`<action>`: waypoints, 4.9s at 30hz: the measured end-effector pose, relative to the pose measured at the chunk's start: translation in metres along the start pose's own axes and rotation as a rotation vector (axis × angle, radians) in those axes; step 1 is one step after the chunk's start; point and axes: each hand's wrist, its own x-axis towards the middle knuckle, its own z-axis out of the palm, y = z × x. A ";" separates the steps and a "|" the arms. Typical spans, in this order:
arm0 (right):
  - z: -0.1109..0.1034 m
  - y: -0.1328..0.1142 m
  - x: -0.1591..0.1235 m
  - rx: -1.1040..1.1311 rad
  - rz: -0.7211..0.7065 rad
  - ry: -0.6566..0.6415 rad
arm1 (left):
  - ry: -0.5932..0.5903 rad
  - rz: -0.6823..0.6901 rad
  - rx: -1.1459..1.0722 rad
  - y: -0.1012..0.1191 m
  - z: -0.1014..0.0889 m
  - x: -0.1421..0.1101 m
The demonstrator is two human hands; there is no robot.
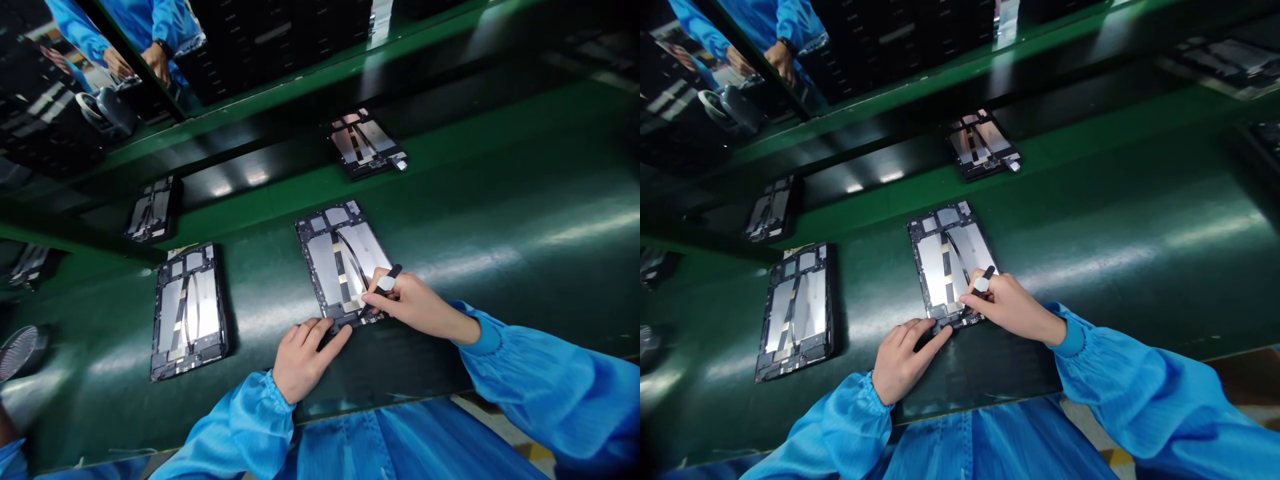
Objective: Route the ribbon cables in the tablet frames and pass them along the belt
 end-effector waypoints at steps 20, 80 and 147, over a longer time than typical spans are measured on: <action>0.001 -0.005 0.000 -0.109 -0.031 0.022 | -0.065 -0.078 -0.021 0.004 -0.006 0.023; -0.047 0.038 -0.041 -0.317 -0.032 -0.029 | -0.187 -0.482 -0.532 -0.014 0.002 0.002; 0.045 0.001 -0.008 -0.283 -0.428 -0.009 | 0.023 -0.076 -0.023 0.007 -0.015 -0.003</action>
